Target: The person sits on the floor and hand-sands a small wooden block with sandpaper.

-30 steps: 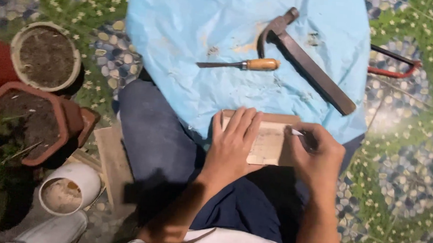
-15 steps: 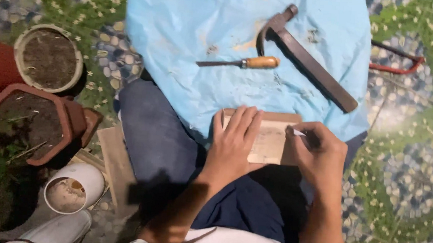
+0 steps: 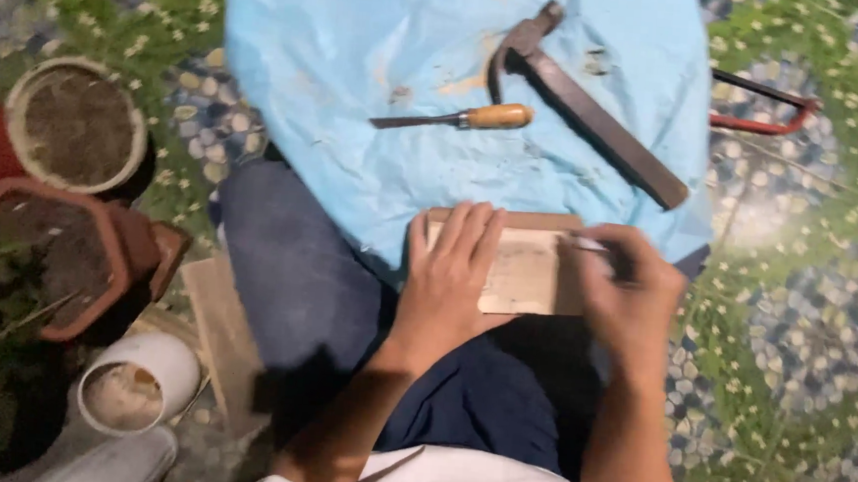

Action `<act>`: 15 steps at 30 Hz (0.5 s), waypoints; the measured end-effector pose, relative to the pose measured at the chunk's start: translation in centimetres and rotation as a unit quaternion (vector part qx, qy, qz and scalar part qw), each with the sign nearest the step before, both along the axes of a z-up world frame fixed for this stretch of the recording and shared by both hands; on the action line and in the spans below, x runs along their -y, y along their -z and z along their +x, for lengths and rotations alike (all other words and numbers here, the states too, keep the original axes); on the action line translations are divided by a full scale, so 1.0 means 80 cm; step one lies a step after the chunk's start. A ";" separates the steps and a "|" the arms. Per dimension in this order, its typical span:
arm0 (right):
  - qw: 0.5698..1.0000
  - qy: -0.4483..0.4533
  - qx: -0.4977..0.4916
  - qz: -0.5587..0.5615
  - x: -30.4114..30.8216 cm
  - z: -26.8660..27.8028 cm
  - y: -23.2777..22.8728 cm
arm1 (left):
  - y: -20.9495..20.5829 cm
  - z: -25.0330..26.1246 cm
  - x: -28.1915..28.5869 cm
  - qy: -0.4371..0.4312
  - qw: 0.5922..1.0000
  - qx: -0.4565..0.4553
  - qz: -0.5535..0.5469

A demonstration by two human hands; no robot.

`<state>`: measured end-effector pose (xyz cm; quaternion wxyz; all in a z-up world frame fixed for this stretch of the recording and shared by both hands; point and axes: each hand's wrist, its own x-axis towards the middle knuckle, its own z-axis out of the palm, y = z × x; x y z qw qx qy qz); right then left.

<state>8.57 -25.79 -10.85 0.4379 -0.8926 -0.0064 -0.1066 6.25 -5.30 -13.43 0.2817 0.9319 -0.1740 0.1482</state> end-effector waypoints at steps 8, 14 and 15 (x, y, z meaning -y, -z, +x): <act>0.990 0.049 -0.055 0.119 0.017 -0.034 -0.031 | -0.008 -0.001 0.002 -0.007 0.999 -0.032 0.039; 0.993 0.038 -0.057 0.093 0.001 -0.033 -0.012 | -0.005 0.000 0.002 -0.012 0.998 -0.035 0.054; 0.995 0.031 -0.052 0.081 -0.002 -0.033 -0.012 | -0.004 0.000 0.002 -0.013 0.998 -0.036 0.046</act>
